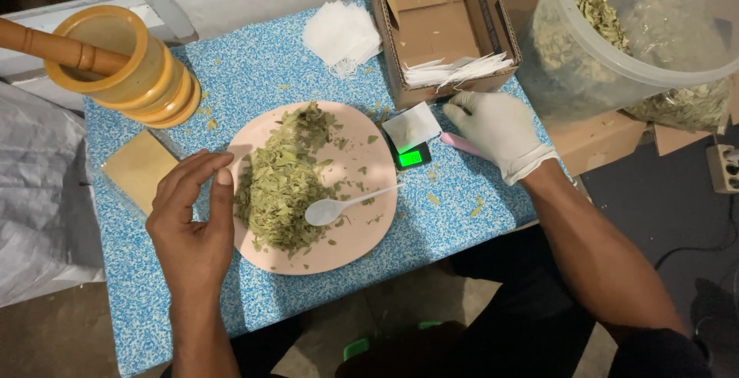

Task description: Filling small tea bags with dried herbs using a spoon, weighing them on a digital scale, and sealing them with a heat sealer.

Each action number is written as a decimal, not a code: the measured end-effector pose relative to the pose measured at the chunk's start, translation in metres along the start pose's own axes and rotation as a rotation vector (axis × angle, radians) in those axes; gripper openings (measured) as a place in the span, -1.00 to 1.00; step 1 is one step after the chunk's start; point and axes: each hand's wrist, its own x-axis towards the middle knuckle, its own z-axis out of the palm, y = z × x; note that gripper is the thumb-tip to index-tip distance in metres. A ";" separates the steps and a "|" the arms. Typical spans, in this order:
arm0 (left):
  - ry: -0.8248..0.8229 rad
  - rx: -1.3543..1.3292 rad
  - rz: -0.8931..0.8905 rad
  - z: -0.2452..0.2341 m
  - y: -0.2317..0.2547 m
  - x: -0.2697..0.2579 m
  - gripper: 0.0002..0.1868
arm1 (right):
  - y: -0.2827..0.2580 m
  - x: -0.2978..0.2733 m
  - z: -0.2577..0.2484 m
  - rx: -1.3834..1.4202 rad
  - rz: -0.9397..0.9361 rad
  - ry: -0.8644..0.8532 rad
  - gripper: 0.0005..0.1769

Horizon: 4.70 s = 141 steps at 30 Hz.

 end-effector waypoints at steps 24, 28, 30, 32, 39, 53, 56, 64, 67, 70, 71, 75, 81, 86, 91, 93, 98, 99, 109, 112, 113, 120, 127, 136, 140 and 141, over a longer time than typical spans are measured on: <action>-0.014 0.007 0.004 -0.001 0.001 0.001 -0.78 | -0.009 0.010 0.004 0.081 0.080 -0.159 -0.34; -0.014 0.019 0.004 0.000 0.001 0.001 -0.79 | -0.007 0.013 0.007 0.098 0.102 -0.172 -0.31; -0.013 0.018 0.006 0.000 0.001 0.001 -0.79 | -0.005 0.015 0.008 0.099 0.110 -0.179 -0.30; -0.017 0.023 0.004 0.000 0.000 0.000 -0.79 | 0.000 0.019 0.011 0.076 0.102 -0.184 -0.33; -0.011 0.051 0.001 0.002 -0.001 0.001 -0.80 | -0.006 0.014 0.011 0.072 0.100 -0.169 -0.40; -0.067 0.037 0.003 0.014 0.016 0.003 -0.74 | -0.011 0.005 -0.002 0.187 0.034 -0.158 -0.66; -0.076 0.019 0.043 0.021 0.015 0.001 -0.73 | -0.034 -0.020 -0.039 0.297 0.020 -0.163 -0.68; -0.152 -0.246 -0.016 0.033 0.034 -0.006 -0.69 | -0.050 -0.052 -0.091 0.263 -0.674 0.109 -0.88; -0.230 -0.361 -0.086 0.033 0.051 -0.008 -0.55 | -0.057 -0.058 -0.094 0.134 -0.834 0.216 -0.89; -0.459 -0.576 -0.219 0.031 0.055 -0.006 -0.33 | -0.063 -0.065 -0.087 0.109 -0.902 0.251 -0.89; -0.642 -0.735 -0.304 0.031 0.053 -0.004 -0.18 | -0.065 -0.068 -0.085 0.094 -0.946 0.273 -0.90; -0.820 -1.033 -0.482 0.045 0.036 -0.032 -0.28 | -0.075 -0.076 -0.077 0.059 -1.041 0.329 -0.89; -0.634 -1.148 -0.555 0.070 -0.005 -0.047 -0.54 | -0.082 -0.086 -0.078 -0.023 -1.205 0.419 -0.85; -0.466 -1.051 -0.563 0.063 -0.011 -0.035 -0.56 | -0.079 -0.096 -0.099 0.334 -0.854 0.211 -0.66; -0.194 -0.931 -0.600 0.045 -0.021 -0.027 -0.67 | -0.025 -0.085 -0.089 0.227 -0.378 0.153 -0.53; -0.106 -0.932 -0.603 0.045 -0.025 -0.018 -0.67 | -0.028 -0.091 -0.102 0.090 -0.195 0.076 -0.44; 0.097 -0.977 -0.613 0.044 -0.022 -0.016 -0.70 | 0.032 -0.070 -0.045 -0.222 0.040 -0.183 0.08; 0.100 -0.976 -0.613 0.047 -0.022 -0.015 -0.70 | 0.036 -0.067 -0.038 -0.222 0.037 -0.183 0.08; 0.120 -1.038 -0.620 0.054 -0.016 -0.014 -0.82 | 0.049 -0.070 -0.017 -0.056 0.017 -0.169 -0.30; 0.098 -1.033 -0.666 0.048 0.005 -0.008 -0.74 | 0.030 -0.083 -0.048 0.175 -0.076 -0.136 -0.41; 0.075 -1.014 -0.679 0.046 0.010 -0.007 -0.67 | 0.025 -0.087 -0.058 0.261 -0.152 -0.108 -0.39; 0.093 -1.012 -0.639 0.048 0.003 -0.011 -0.79 | -0.040 -0.089 -0.111 0.280 -0.343 -0.273 -0.22; 0.103 -0.984 -0.629 0.045 0.005 -0.009 -0.84 | -0.113 -0.076 -0.131 0.127 -0.423 -0.305 -0.24; 0.054 -1.000 -0.717 0.051 0.013 -0.010 -0.81 | -0.127 -0.060 -0.107 0.125 -0.476 -0.328 -0.29; 0.015 -0.852 -0.697 0.052 0.012 -0.012 -0.64 | -0.133 -0.057 -0.105 0.144 -0.463 -0.344 -0.36; 0.009 -0.851 -0.697 0.055 0.011 -0.012 -0.64 | -0.131 -0.057 -0.104 0.147 -0.459 -0.343 -0.36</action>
